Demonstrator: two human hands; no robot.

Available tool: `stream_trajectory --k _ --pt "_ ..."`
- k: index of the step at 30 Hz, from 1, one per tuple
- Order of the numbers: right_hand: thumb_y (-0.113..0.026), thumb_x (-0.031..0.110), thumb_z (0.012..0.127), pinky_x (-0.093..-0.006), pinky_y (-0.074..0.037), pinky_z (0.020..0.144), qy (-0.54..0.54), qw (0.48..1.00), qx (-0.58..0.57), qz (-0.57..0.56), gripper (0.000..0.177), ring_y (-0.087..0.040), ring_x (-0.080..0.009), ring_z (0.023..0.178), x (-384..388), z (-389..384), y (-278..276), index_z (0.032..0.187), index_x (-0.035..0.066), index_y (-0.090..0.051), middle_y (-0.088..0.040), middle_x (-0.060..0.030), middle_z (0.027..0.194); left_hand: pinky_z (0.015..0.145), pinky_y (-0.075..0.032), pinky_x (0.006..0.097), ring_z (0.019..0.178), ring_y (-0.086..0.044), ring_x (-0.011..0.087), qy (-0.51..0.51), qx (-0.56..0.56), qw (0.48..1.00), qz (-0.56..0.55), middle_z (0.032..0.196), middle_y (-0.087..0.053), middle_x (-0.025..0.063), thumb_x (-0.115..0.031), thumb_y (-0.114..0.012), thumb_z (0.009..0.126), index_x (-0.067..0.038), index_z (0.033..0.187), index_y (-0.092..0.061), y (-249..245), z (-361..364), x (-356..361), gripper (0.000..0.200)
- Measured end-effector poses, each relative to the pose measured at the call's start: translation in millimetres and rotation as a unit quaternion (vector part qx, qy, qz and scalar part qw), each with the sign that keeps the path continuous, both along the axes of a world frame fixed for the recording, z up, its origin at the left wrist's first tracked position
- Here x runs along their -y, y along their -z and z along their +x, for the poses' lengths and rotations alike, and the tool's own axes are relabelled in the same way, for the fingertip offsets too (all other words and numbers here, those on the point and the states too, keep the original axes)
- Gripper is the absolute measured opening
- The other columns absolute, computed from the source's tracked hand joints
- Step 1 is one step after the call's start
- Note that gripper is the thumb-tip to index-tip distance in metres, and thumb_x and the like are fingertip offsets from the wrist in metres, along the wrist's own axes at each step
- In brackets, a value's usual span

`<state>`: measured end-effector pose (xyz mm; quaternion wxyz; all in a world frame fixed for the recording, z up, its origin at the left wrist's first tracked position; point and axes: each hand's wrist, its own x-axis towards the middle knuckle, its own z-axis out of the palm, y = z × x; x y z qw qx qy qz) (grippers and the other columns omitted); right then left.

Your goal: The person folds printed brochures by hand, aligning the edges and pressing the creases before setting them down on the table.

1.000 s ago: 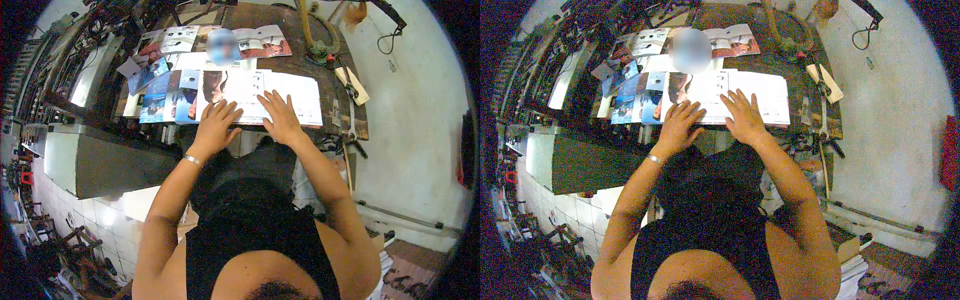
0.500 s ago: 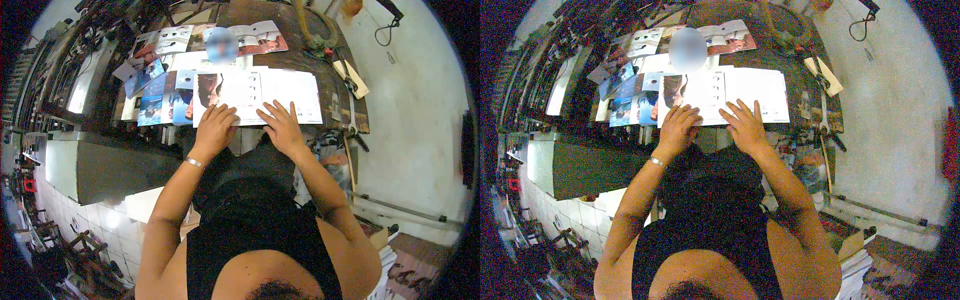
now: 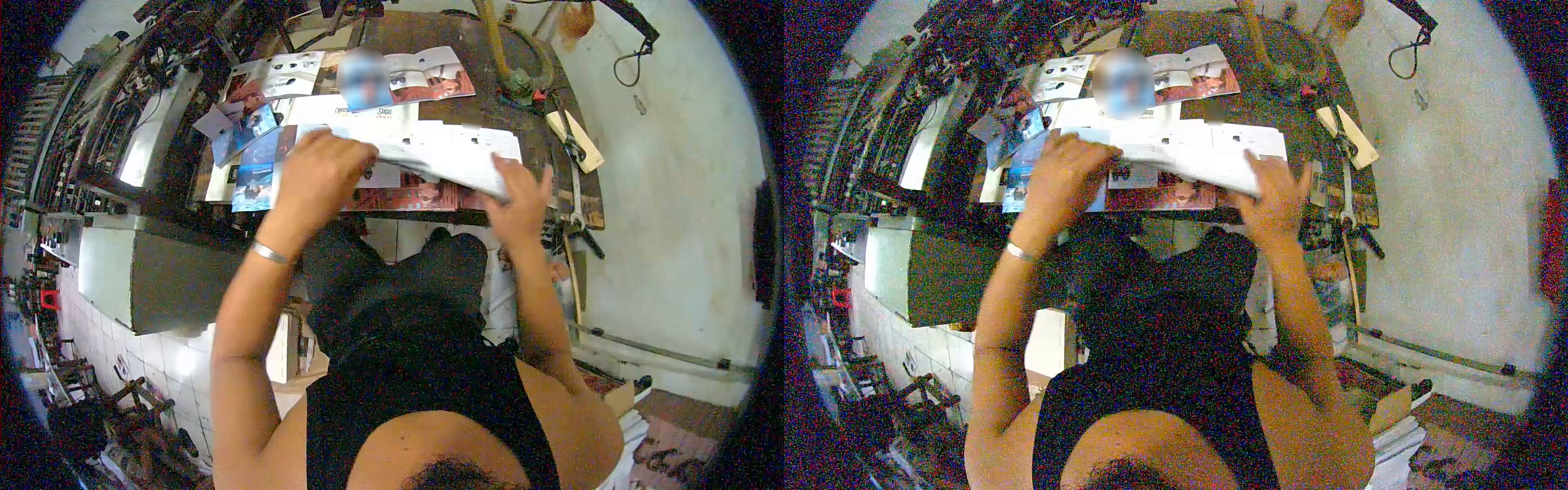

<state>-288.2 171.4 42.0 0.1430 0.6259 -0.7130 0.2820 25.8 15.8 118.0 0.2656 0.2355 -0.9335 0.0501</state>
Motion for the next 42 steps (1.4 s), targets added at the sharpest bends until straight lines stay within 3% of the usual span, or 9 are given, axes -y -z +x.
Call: stream_trajectory --k 3,5,9,13,18,28,32,35,42 --pt "-0.088 0.018 0.080 -0.0567 -0.039 0.120 0.043 0.996 0.075 -0.030 0.079 -0.067 -0.0308 0.123 -12 -38 -15 0.153 0.016 -0.058 -0.070 -0.0129 0.136 0.092 -0.054 0.0481 0.086 -0.070 0.0318 0.001 -0.013 1.000 -0.026 0.087 -0.075 0.0089 -0.016 -0.073 0.090 -0.015 0.099 -0.076 -55 2 12 0.009" --pt "-0.087 0.015 0.083 -0.0492 -0.049 0.110 -0.043 0.932 0.345 -0.101 0.088 -0.069 -0.0290 0.118 -11 -44 -26 0.161 0.015 -0.046 -0.068 -0.0161 0.137 0.091 -0.055 0.0458 0.085 -0.071 0.0337 0.009 -0.013 1.000 -0.011 0.088 -0.074 0.0130 -0.016 -0.073 0.091 -0.014 0.105 -0.078 -88 5 18 0.015" --pt "-0.085 0.010 0.087 -0.0396 -0.060 0.095 -0.171 0.747 0.639 -0.060 0.104 -0.070 -0.0271 0.112 -5 -67 3 0.170 0.015 -0.022 -0.065 -0.0213 0.134 0.069 -0.059 0.0374 0.075 -0.071 0.0226 0.025 0.002 0.932 0.362 0.091 -0.074 0.0093 -0.022 -0.071 0.101 -0.007 0.117 -0.073 -85 -6 67 0.022" --pt "-0.080 0.000 0.085 -0.0367 -0.061 0.086 -0.135 0.773 0.619 0.029 0.088 -0.075 -0.0236 0.097 11 -73 48 0.163 0.007 -0.039 -0.070 -0.0167 0.129 0.052 -0.056 0.0334 0.060 -0.066 0.0136 0.015 0.028 0.805 0.593 0.086 -0.071 0.0073 -0.025 -0.069 0.103 -0.006 0.133 -0.068 -15 -26 118 0.036" --pt "-0.078 -0.004 0.082 -0.0332 -0.060 0.084 -0.044 0.794 0.606 0.017 0.074 -0.075 -0.0209 0.093 16 -74 56 0.151 0.002 -0.053 -0.076 -0.0153 0.116 0.110 -0.045 0.0535 0.131 -0.061 0.0357 -0.090 0.105 0.971 0.197 0.142 -0.067 0.0103 -0.038 -0.077 0.092 -0.020 0.139 -0.068 71 -52 113 0.051" --pt "-0.075 0.022 0.096 -0.0372 -0.059 0.089 0.001 0.810 0.585 0.030 0.062 -0.073 -0.0221 0.102 22 -112 36 0.152 0.002 -0.054 -0.074 -0.0163 0.120 0.119 -0.035 0.0610 0.140 -0.055 0.0319 0.032 0.107 0.980 0.162 0.151 -0.060 0.0068 -0.034 -0.067 0.100 -0.019 0.147 -0.062 118 -37 42 0.050" --pt "-0.047 0.055 0.106 -0.0484 -0.056 0.101 -0.107 0.576 0.808 0.062 0.072 -0.067 -0.0325 0.119 28 -102 29 0.159 0.006 -0.044 -0.068 -0.0178 0.136 0.121 -0.031 0.0644 0.147 -0.048 0.0329 0.011 0.122 0.981 0.150 0.156 -0.056 0.0052 -0.036 -0.068 0.099 -0.021 0.150 -0.059 129 -33 39 0.053" --pt "-0.049 0.054 0.105 -0.0482 -0.056 0.101 -0.281 0.458 0.841 0.058 0.068 -0.068 -0.0344 0.118 25 -80 6 0.154 0.007 -0.050 -0.069 -0.0154 0.134 0.122 -0.028 0.0659 0.149 -0.045 0.0319 -0.005 0.114 0.983 0.145 0.158 -0.055 0.0041 -0.036 -0.069 0.099 -0.023 0.150 -0.059 132 -34 37 0.053" --pt "-0.071 0.024 0.095 -0.0426 -0.060 0.094 -0.179 0.825 0.535 0.024 0.045 -0.070 -0.0256 0.115 72 -52 62 0.135 0.004 -0.062 -0.064 -0.0147 0.141 0.119 -0.027 0.0701 0.149 -0.044 0.0344 -0.014 0.090 0.991 0.099 0.155 -0.055 0.0109 -0.043 -0.069 0.098 -0.027 0.152 -0.058 131 -30 29 0.057"
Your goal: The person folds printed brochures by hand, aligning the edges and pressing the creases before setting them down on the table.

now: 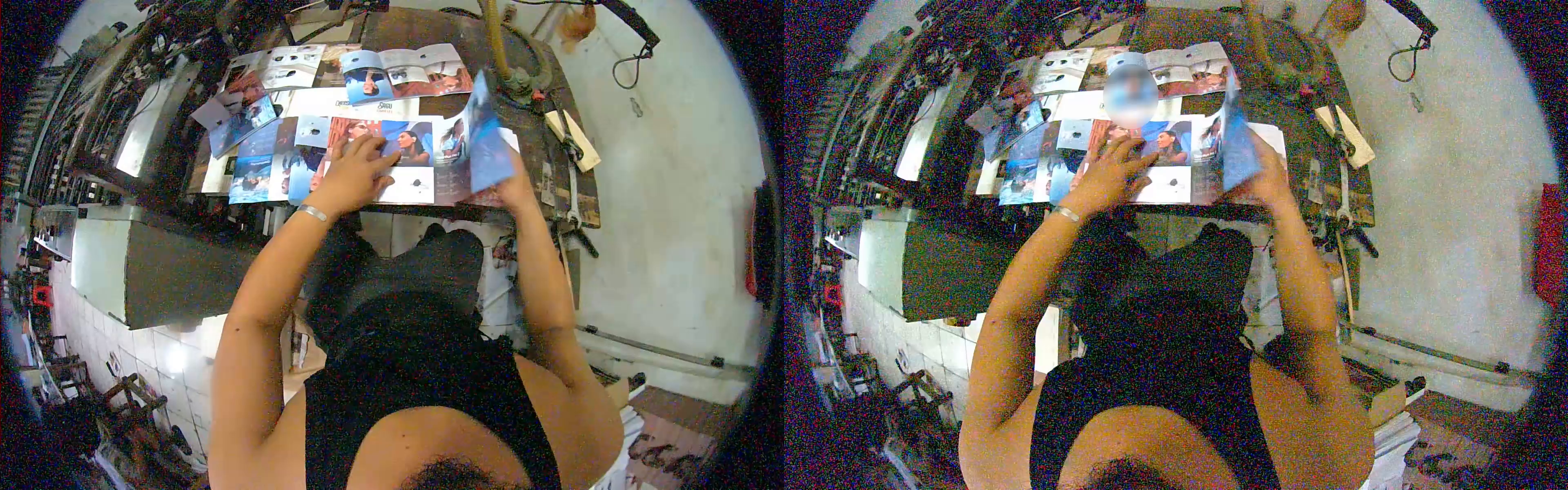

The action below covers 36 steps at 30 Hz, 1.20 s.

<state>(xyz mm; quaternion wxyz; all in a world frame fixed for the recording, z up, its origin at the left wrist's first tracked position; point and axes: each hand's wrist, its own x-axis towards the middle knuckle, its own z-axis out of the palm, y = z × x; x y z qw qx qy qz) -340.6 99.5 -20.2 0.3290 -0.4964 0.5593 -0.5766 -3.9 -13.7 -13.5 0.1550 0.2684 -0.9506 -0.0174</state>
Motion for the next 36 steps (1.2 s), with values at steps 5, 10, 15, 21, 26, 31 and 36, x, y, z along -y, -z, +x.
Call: stream_trajectory --k 5,10,15,21,26,31,36 --pt "-0.078 0.015 0.090 -0.0386 -0.059 0.094 -0.013 0.977 -0.211 0.007 0.046 -0.069 -0.0276 0.115 3 69 -66 0.131 0.004 -0.063 -0.062 -0.0119 0.139 0.102 -0.045 0.0590 0.131 -0.059 0.0337 -0.036 0.036 0.996 0.079 0.137 -0.067 0.0125 -0.032 -0.076 0.092 -0.014 0.127 -0.071 -20 -9 -4 0.040" --pt "-0.076 0.018 0.084 -0.0439 -0.053 0.106 -0.064 0.940 -0.332 -0.030 0.047 -0.063 -0.0381 0.124 19 69 -50 0.130 0.011 -0.071 -0.063 -0.0180 0.132 0.084 -0.056 0.0496 0.105 -0.071 0.0375 -0.143 -0.196 0.915 0.323 0.119 -0.075 0.0154 -0.031 -0.068 0.096 -0.008 0.119 -0.072 -24 1 -1 0.034" --pt "-0.063 0.011 0.088 -0.0421 -0.047 0.113 -0.125 0.917 -0.377 -0.033 0.048 -0.059 -0.0357 0.130 15 76 -52 0.135 0.012 -0.071 -0.061 -0.0169 0.137 0.095 -0.051 0.0340 0.104 -0.070 0.0200 -0.159 -0.489 0.526 0.678 0.112 -0.077 0.0099 -0.069 -0.041 0.106 -0.005 0.142 -0.064 -26 34 12 0.077" --pt "-0.073 0.015 0.088 -0.0428 -0.045 0.117 -0.124 0.912 -0.388 -0.056 0.046 -0.056 -0.0354 0.137 21 71 -32 0.134 0.012 -0.070 -0.061 -0.0146 0.145 0.085 -0.057 0.0362 0.093 -0.074 0.0212 -0.194 -0.324 0.789 0.484 0.105 -0.078 0.0099 -0.022 -0.080 0.091 -0.003 0.154 -0.050 -23 49 6 0.073" --pt "-0.073 0.019 0.092 -0.0455 -0.038 0.123 -0.172 0.874 -0.449 -0.072 0.053 -0.048 -0.0361 0.147 22 64 -27 0.144 0.014 -0.064 -0.054 -0.0142 0.158 0.090 -0.060 0.0406 0.100 -0.077 0.0299 -0.244 -0.183 0.894 0.327 0.109 -0.079 0.0155 -0.012 -0.086 0.083 -0.010 0.161 -0.040 -53 48 -8 0.091" --pt "-0.071 0.025 0.096 -0.0583 -0.024 0.129 -0.211 0.827 -0.521 0.008 0.061 -0.030 -0.0390 0.159 19 70 -37 0.155 0.020 -0.056 -0.040 -0.0125 0.169 0.092 -0.059 0.0417 0.103 -0.077 0.0344 -0.237 -0.140 0.924 0.266 0.113 -0.079 0.0180 -0.012 -0.087 0.081 -0.013 0.161 -0.042 -43 51 -2 0.092" --pt "-0.069 0.029 0.097 -0.0644 -0.017 0.129 -0.229 0.805 -0.547 -0.020 0.067 -0.023 -0.0403 0.161 20 62 -25 0.161 0.023 -0.048 -0.031 -0.0100 0.174 0.092 -0.059 0.0428 0.104 -0.077 0.0349 -0.251 -0.139 0.922 0.261 0.115 -0.079 0.0185 -0.013 -0.087 0.080 -0.013 0.160 -0.043 -33 52 -3 0.091"
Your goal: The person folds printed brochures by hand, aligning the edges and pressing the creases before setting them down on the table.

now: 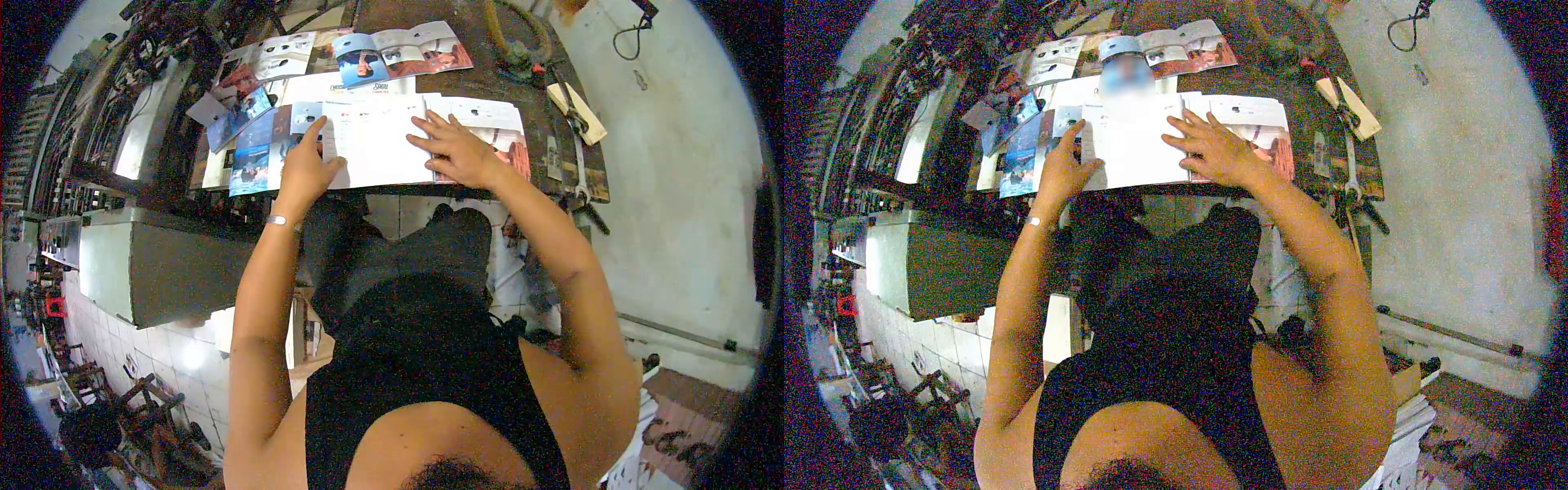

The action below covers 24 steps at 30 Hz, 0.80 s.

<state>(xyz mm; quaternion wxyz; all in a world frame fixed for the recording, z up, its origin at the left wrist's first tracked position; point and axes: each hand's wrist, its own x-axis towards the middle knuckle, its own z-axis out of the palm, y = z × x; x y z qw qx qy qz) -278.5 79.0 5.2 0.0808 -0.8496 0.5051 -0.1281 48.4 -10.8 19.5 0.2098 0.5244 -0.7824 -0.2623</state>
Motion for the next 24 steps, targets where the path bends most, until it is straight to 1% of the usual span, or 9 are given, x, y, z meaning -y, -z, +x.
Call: stream_trajectory --k 2,7,11,13,16,19,22,23,24 --pt "-0.069 0.031 0.097 -0.0649 -0.016 0.130 -0.008 1.000 -0.008 -0.006 0.070 -0.022 -0.0407 0.161 0 -3 5 0.162 0.023 -0.045 -0.029 -0.0103 0.175 0.092 -0.059 0.0434 0.104 -0.076 0.0350 -0.012 -0.003 0.999 0.031 0.115 -0.079 0.0182 -0.013 -0.087 0.080 -0.013 0.160 -0.043 -11 -3 -5 0.091" --pt "-0.069 0.033 0.096 -0.0661 -0.015 0.129 -0.015 0.999 -0.039 -0.013 0.076 -0.022 -0.0406 0.161 -1 -4 7 0.165 0.022 -0.040 -0.026 -0.0121 0.176 0.090 -0.059 0.0436 0.101 -0.077 0.0339 -0.016 -0.004 1.000 0.019 0.110 -0.079 0.0165 -0.014 -0.088 0.080 -0.016 0.161 -0.043 -12 -5 -6 0.093" --pt "-0.069 0.033 0.095 -0.0664 -0.016 0.129 -0.007 0.999 -0.022 -0.023 0.076 -0.024 -0.0407 0.161 -4 -3 10 0.165 0.020 -0.039 -0.028 -0.0130 0.174 0.089 -0.060 0.0423 0.099 -0.077 0.0322 -0.014 -0.018 1.000 0.018 0.108 -0.079 0.0158 -0.015 -0.088 0.080 -0.017 0.161 -0.043 -1 -2 -1 0.093" --pt "-0.068 0.033 0.095 -0.0664 -0.016 0.129 0.004 1.000 0.004 -0.016 0.076 -0.025 -0.0406 0.160 -4 -1 7 0.164 0.020 -0.040 -0.030 -0.0134 0.173 0.088 -0.060 0.0417 0.099 -0.077 0.0317 -0.010 -0.027 0.999 0.025 0.109 -0.079 0.0161 -0.015 -0.088 0.080 -0.017 0.160 -0.045 3 -2 1 0.090" --pt "-0.068 0.032 0.096 -0.0666 -0.017 0.129 0.004 0.999 -0.020 -0.044 0.074 -0.027 -0.0398 0.160 -6 2 7 0.163 0.020 -0.041 -0.032 -0.0138 0.172 0.088 -0.060 0.0411 0.099 -0.077 0.0317 -0.005 -0.016 1.000 0.016 0.110 -0.079 0.0169 -0.015 -0.087 0.081 -0.016 0.157 -0.051 4 -1 0 0.084" --pt "-0.067 0.032 0.096 -0.0666 -0.018 0.128 0.049 0.999 0.009 -0.003 0.072 -0.028 -0.0401 0.159 -5 9 5 0.163 0.020 -0.042 -0.030 -0.0143 0.173 0.089 -0.059 0.0440 0.098 -0.076 0.0358 0.001 -0.013 1.000 -0.008 0.109 -0.078 0.0200 -0.018 -0.086 0.080 -0.017 0.152 -0.058 4 -3 -1 0.077" --pt "-0.070 0.037 0.096 -0.0693 -0.020 0.126 0.025 0.998 0.055 -0.033 0.072 -0.026 -0.0405 0.160 8 8 6 0.160 0.018 -0.044 -0.026 -0.0158 0.174 0.091 -0.058 0.0462 0.098 -0.075 0.0378 0.014 -0.016 1.000 -0.020 0.108 -0.077 0.0218 -0.021 -0.085 0.080 -0.016 0.148 -0.062 9 -1 1 0.072" --pt "-0.069 0.038 0.096 -0.0699 -0.020 0.126 0.027 0.998 0.033 -0.043 0.072 -0.025 -0.0405 0.160 8 8 6 0.161 0.018 -0.043 -0.025 -0.0158 0.175 0.091 -0.058 0.0466 0.099 -0.075 0.0378 0.020 -0.016 0.999 -0.023 0.107 -0.077 0.0220 -0.022 -0.085 0.080 -0.016 0.147 -0.063 11 0 2 0.070" --pt "-0.069 0.039 0.097 -0.0706 -0.019 0.126 0.030 0.998 0.012 -0.053 0.073 -0.023 -0.0405 0.161 9 9 5 0.161 0.018 -0.042 -0.024 -0.0158 0.175 0.091 -0.058 0.0445 0.100 -0.075 0.0366 0.021 -0.012 1.000 -0.016 0.110 -0.077 0.0216 -0.020 -0.085 0.081 -0.015 0.147 -0.063 10 0 1 0.069"
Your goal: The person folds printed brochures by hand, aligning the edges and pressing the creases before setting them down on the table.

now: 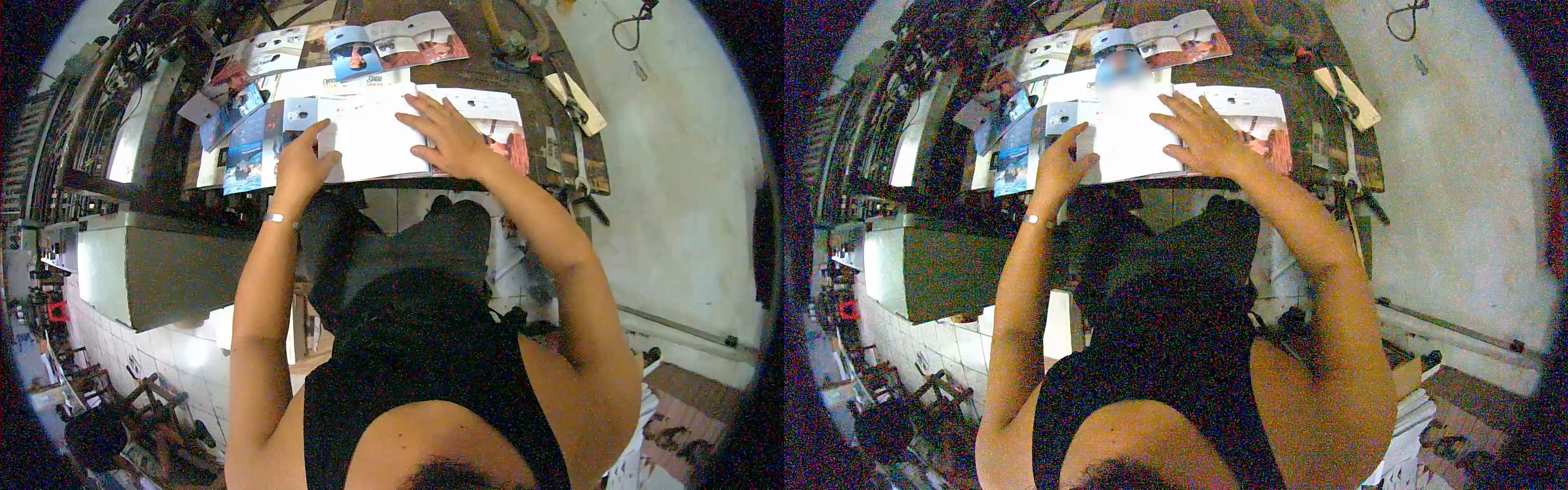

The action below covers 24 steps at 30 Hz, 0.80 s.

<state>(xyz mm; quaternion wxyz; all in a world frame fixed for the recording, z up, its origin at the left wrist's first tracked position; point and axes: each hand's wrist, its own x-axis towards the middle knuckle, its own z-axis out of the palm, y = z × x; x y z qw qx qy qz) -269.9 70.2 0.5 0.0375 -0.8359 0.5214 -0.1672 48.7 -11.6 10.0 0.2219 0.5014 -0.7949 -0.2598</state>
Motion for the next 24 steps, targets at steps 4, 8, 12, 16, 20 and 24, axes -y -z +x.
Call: stream_trajectory --k 4,8,12,16,20,24 --pt "-0.069 0.044 0.097 -0.0737 -0.017 0.125 -0.008 0.998 -0.061 0.013 0.081 -0.018 -0.0407 0.162 3 -4 4 0.166 0.018 -0.034 -0.021 -0.0159 0.176 0.089 -0.059 0.0401 0.101 -0.076 0.0338 0.003 0.011 1.000 -0.009 0.117 -0.077 0.0215 -0.016 -0.086 0.082 -0.012 0.145 -0.065 0 0 0 0.066" --pt "-0.067 0.050 0.097 -0.0748 -0.015 0.124 -0.013 0.995 -0.095 0.037 0.088 -0.016 -0.0407 0.163 0 -7 2 0.169 0.020 -0.026 -0.018 -0.0154 0.177 0.090 -0.058 0.0402 0.102 -0.076 0.0340 0.007 0.006 1.000 -0.007 0.118 -0.077 0.0226 -0.017 -0.087 0.082 -0.012 0.143 -0.066 7 1 4 0.065" --pt "-0.067 0.053 0.096 -0.0749 -0.014 0.125 -0.025 0.995 -0.096 0.023 0.091 -0.015 -0.0408 0.163 0 -10 4 0.170 0.019 -0.024 -0.017 -0.0154 0.177 0.092 -0.058 0.0427 0.104 -0.075 0.0361 0.001 0.039 0.999 -0.015 0.118 -0.077 0.0230 -0.021 -0.085 0.082 -0.014 0.142 -0.067 2 -1 2 0.063" --pt "-0.067 0.054 0.096 -0.0749 -0.013 0.125 -0.026 0.995 -0.094 0.024 0.092 -0.014 -0.0401 0.164 0 -11 8 0.170 0.019 -0.023 -0.015 -0.0152 0.178 0.094 -0.057 0.0470 0.104 -0.074 0.0400 0.000 0.022 1.000 0.001 0.118 -0.076 0.0232 -0.026 -0.083 0.083 -0.016 0.141 -0.068 4 0 4 0.061" --pt "-0.066 0.056 0.096 -0.0737 -0.012 0.126 -0.019 0.993 -0.107 0.047 0.094 -0.013 -0.0391 0.164 0 -10 5 0.170 0.019 -0.022 -0.014 -0.0144 0.178 0.094 -0.057 0.0473 0.106 -0.073 0.0406 -0.006 0.018 1.000 0.010 0.119 -0.075 0.0236 -0.025 -0.084 0.083 -0.016 0.141 -0.069 3 0 2 0.060" --pt "-0.066 0.059 0.095 -0.0721 -0.010 0.127 -0.016 0.993 -0.112 0.044 0.097 -0.012 -0.0386 0.164 -1 -11 6 0.171 0.020 -0.020 -0.013 -0.0143 0.178 0.096 -0.057 0.0471 0.108 -0.073 0.0411 -0.006 0.024 1.000 0.008 0.120 -0.075 0.0239 -0.024 -0.084 0.084 -0.016 0.141 -0.069 5 0 4 0.059"
